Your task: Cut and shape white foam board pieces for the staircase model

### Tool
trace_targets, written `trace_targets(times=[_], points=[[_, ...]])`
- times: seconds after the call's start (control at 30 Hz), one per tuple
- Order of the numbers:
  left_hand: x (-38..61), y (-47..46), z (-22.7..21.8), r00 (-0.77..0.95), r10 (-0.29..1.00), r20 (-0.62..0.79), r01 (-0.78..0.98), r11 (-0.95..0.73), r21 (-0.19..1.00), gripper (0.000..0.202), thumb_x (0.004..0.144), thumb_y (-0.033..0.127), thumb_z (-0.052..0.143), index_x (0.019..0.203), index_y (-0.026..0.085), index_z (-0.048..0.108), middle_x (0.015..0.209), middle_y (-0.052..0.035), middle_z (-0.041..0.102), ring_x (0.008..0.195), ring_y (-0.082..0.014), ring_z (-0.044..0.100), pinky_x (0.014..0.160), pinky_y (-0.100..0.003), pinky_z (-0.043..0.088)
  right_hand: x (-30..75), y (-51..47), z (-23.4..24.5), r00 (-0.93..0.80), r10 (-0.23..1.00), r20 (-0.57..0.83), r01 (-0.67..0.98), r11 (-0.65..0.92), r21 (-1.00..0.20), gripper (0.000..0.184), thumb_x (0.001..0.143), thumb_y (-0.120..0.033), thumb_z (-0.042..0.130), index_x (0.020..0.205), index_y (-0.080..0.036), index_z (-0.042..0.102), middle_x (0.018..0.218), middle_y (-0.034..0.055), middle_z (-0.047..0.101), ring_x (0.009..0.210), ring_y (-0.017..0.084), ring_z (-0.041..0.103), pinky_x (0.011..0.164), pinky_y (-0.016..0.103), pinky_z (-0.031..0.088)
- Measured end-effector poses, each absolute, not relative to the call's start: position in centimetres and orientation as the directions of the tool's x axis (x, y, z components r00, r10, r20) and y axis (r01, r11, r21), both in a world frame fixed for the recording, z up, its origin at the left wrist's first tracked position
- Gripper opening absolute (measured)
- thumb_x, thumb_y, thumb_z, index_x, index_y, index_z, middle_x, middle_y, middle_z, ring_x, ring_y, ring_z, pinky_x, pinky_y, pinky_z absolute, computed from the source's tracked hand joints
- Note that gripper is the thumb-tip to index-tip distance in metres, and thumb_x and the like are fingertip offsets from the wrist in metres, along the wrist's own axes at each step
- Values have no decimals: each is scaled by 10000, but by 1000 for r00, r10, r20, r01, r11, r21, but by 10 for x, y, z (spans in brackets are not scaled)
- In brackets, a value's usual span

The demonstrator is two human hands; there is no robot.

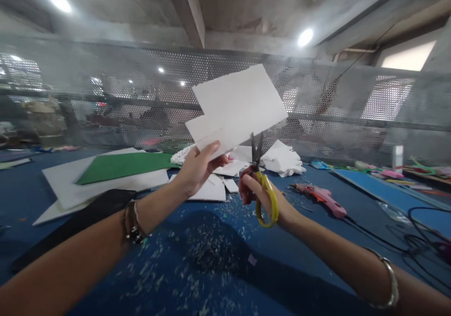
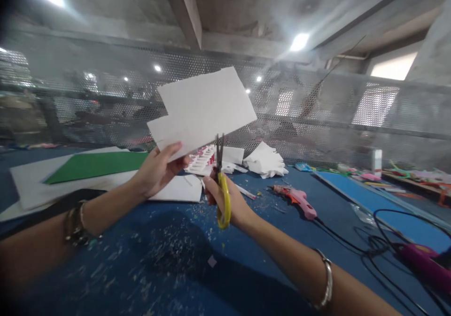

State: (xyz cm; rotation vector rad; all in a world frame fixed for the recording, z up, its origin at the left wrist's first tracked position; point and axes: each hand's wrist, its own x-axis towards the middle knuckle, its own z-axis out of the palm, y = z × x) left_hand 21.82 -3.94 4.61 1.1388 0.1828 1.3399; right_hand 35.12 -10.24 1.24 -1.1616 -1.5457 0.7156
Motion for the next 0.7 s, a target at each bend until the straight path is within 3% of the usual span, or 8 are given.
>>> trace_targets(times=[0.1, 0.23, 0.5, 0.7], points=[[206, -26, 57, 279, 847, 454, -666, -170, 726, 35, 682, 118, 518, 657, 123, 542, 504, 18, 539, 426, -65, 488, 439, -164, 410, 358, -101, 10, -66, 951, 302, 477, 296, -828, 261, 759, -448, 401, 669, -203, 400, 559, -42, 414, 496, 107, 400, 507, 278, 344], [200, -25, 60, 310, 840, 446, -663, -146, 735, 30, 667, 117, 512, 682, 123, 538, 526, 16, 542, 435, -64, 483, 435, -161, 402, 356, -108, 12, -141, 933, 331, 662, 338, -669, 250, 745, -446, 425, 713, -201, 382, 660, -14, 414, 604, 132, 397, 580, 302, 334], [210, -48, 57, 423, 803, 420, -712, 8, 702, 57, 607, 124, 537, 595, 150, 489, 490, 68, 464, 375, -23, 361, 411, -149, 338, 348, -117, 16, -89, 931, 355, 679, 317, -662, 348, 715, -530, 463, 788, -194, 407, 755, 27, 440, 685, 168, 415, 602, 322, 340], [219, -49, 45, 401, 780, 480, -680, -97, 727, 51, 612, 150, 551, 653, 138, 523, 578, 42, 506, 414, -28, 382, 379, -148, 300, 345, -124, 20, -111, 907, 406, 649, 376, -662, 295, 688, -463, 541, 776, -197, 448, 724, 23, 461, 657, 162, 423, 568, 308, 338]])
